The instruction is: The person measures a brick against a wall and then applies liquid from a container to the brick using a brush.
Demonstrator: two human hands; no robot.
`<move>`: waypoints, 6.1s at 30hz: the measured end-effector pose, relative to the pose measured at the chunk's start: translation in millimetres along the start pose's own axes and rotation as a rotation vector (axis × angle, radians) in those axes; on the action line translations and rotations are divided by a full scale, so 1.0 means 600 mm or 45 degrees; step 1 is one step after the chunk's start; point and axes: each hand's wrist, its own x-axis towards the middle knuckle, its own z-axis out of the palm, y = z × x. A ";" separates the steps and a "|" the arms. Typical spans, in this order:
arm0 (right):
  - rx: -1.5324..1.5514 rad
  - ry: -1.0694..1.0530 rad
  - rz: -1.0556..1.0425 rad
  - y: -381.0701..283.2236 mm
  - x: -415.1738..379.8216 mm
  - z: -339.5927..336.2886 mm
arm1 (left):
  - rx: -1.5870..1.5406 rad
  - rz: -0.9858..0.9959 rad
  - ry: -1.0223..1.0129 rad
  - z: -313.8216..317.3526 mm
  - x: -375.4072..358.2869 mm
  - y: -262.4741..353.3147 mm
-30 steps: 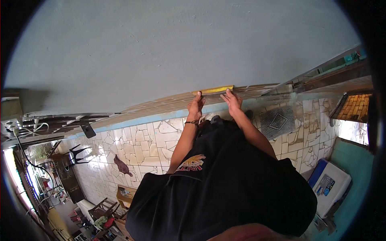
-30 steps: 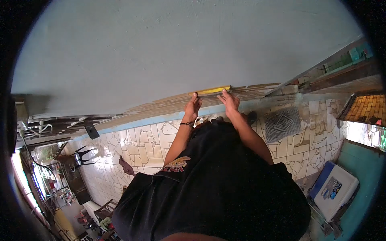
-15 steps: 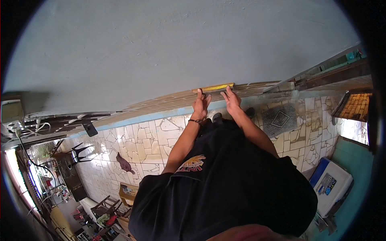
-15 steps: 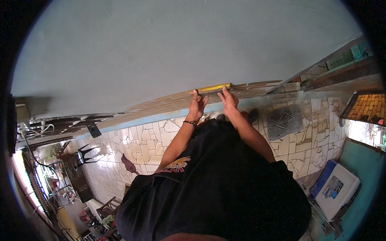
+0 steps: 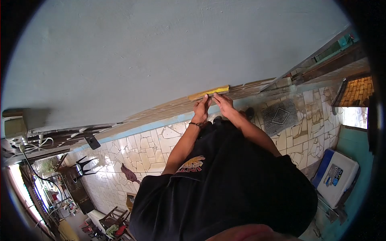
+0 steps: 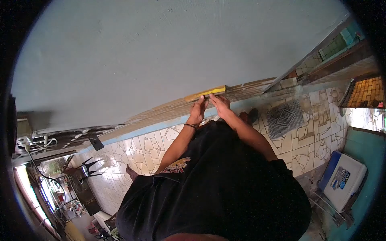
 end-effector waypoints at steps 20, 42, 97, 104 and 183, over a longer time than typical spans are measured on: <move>-0.243 -0.071 0.051 0.010 0.038 -0.034 | 0.055 0.049 -0.254 -0.032 0.023 -0.011; -0.099 -0.113 0.048 -0.018 0.009 -0.016 | 0.422 0.129 0.050 0.015 -0.026 0.034; -0.203 0.276 -0.361 -0.002 -0.018 0.020 | 0.459 0.255 0.096 -0.023 -0.006 0.042; -0.245 0.274 -0.398 0.011 -0.007 0.013 | 0.361 0.252 -0.064 -0.042 -0.014 0.045; -1.160 0.073 -0.463 -0.016 0.050 -0.059 | 0.621 0.998 0.798 0.082 -0.022 -0.112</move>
